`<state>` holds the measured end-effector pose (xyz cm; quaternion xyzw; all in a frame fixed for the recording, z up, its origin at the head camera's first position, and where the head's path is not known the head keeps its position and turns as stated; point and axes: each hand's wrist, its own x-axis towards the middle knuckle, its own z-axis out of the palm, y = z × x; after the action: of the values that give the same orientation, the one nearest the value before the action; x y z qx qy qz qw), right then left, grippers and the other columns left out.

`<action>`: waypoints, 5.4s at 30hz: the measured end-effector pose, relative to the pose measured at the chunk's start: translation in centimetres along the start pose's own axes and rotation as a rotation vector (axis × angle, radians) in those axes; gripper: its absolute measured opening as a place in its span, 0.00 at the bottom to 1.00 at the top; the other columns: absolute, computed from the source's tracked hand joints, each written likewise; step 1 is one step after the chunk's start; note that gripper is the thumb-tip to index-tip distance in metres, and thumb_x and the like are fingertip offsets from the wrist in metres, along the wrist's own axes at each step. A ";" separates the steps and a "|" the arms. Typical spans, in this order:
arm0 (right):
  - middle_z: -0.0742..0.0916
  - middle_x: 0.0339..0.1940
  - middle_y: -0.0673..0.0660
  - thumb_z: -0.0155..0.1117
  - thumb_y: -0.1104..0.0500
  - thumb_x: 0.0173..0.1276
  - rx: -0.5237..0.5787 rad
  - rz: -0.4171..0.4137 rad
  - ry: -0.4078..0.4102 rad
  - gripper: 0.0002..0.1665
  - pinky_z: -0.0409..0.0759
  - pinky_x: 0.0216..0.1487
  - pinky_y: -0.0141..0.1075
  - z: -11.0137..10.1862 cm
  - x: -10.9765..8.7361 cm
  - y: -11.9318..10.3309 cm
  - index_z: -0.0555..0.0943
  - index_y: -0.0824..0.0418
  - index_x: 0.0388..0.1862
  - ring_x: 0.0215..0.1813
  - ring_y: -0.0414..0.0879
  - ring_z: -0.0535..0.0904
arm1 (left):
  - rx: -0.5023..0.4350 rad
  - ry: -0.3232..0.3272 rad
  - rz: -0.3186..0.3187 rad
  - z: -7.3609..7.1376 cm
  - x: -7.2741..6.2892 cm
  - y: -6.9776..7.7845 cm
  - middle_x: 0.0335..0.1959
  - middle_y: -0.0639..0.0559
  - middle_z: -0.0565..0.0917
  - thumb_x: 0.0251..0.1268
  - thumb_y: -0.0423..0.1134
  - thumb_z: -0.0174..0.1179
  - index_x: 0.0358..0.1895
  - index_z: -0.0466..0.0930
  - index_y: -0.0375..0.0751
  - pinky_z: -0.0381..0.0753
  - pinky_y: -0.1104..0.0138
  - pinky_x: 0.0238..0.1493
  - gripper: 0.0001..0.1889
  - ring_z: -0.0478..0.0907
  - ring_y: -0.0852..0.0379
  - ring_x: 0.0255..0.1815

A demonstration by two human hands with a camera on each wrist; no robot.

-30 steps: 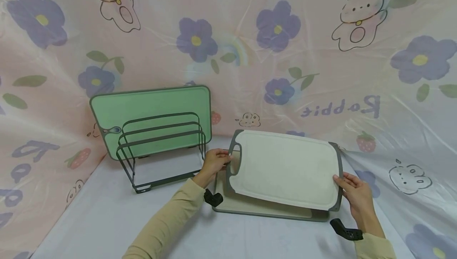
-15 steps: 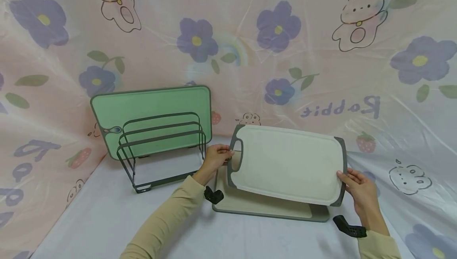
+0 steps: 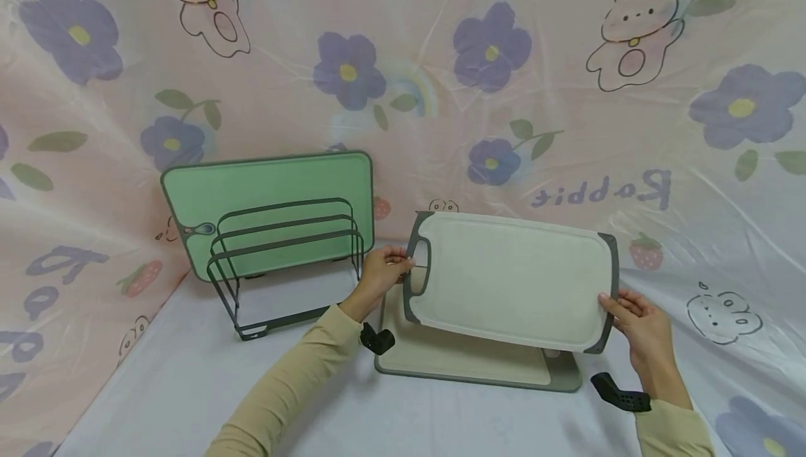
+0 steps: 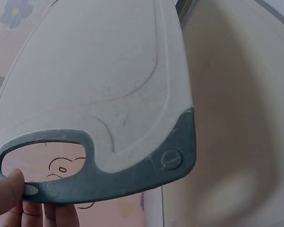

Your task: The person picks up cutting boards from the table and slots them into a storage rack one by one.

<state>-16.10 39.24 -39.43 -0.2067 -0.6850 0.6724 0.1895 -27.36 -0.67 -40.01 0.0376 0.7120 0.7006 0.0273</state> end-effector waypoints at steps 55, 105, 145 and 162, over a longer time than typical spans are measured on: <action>0.82 0.31 0.47 0.76 0.65 0.56 0.124 -0.187 -0.015 0.15 0.79 0.30 0.23 2.9 2.1 -6.6 0.79 0.57 0.39 0.33 0.35 0.78 | 0.023 0.011 0.136 -2.0 2.5 8.8 0.36 0.45 0.79 0.61 0.26 0.65 0.43 0.79 0.32 0.84 0.63 0.39 0.08 0.79 0.55 0.35; 0.82 0.29 0.49 0.71 0.72 0.58 0.182 -0.288 -0.147 0.14 0.81 0.30 0.25 11.0 4.2 -10.1 0.77 0.63 0.39 0.29 0.36 0.79 | -0.095 0.121 0.050 -8.1 3.2 12.5 0.44 0.48 0.76 0.65 0.28 0.62 0.50 0.75 0.34 0.78 0.59 0.54 0.13 0.77 0.53 0.46; 0.81 0.33 0.52 0.72 0.68 0.60 0.116 -0.273 -0.261 0.12 0.82 0.39 0.30 19.3 5.7 -10.2 0.78 0.61 0.39 0.33 0.39 0.79 | -0.179 0.188 -0.007 -14.8 1.9 13.5 0.43 0.51 0.73 0.66 0.26 0.60 0.46 0.74 0.38 0.72 0.58 0.61 0.09 0.75 0.57 0.44; 0.80 0.34 0.53 0.70 0.67 0.62 0.078 -0.243 -0.322 0.13 0.81 0.50 0.39 23.2 5.0 -9.8 0.77 0.64 0.43 0.36 0.40 0.79 | -0.198 0.229 -0.036 -18.3 0.5 12.9 0.45 0.51 0.72 0.66 0.26 0.59 0.49 0.73 0.40 0.70 0.59 0.62 0.11 0.74 0.57 0.45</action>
<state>-33.10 22.30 -30.28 -0.0048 -0.6997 0.6950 0.1654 -29.35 -18.69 -26.81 -0.0580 0.6387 0.7664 -0.0378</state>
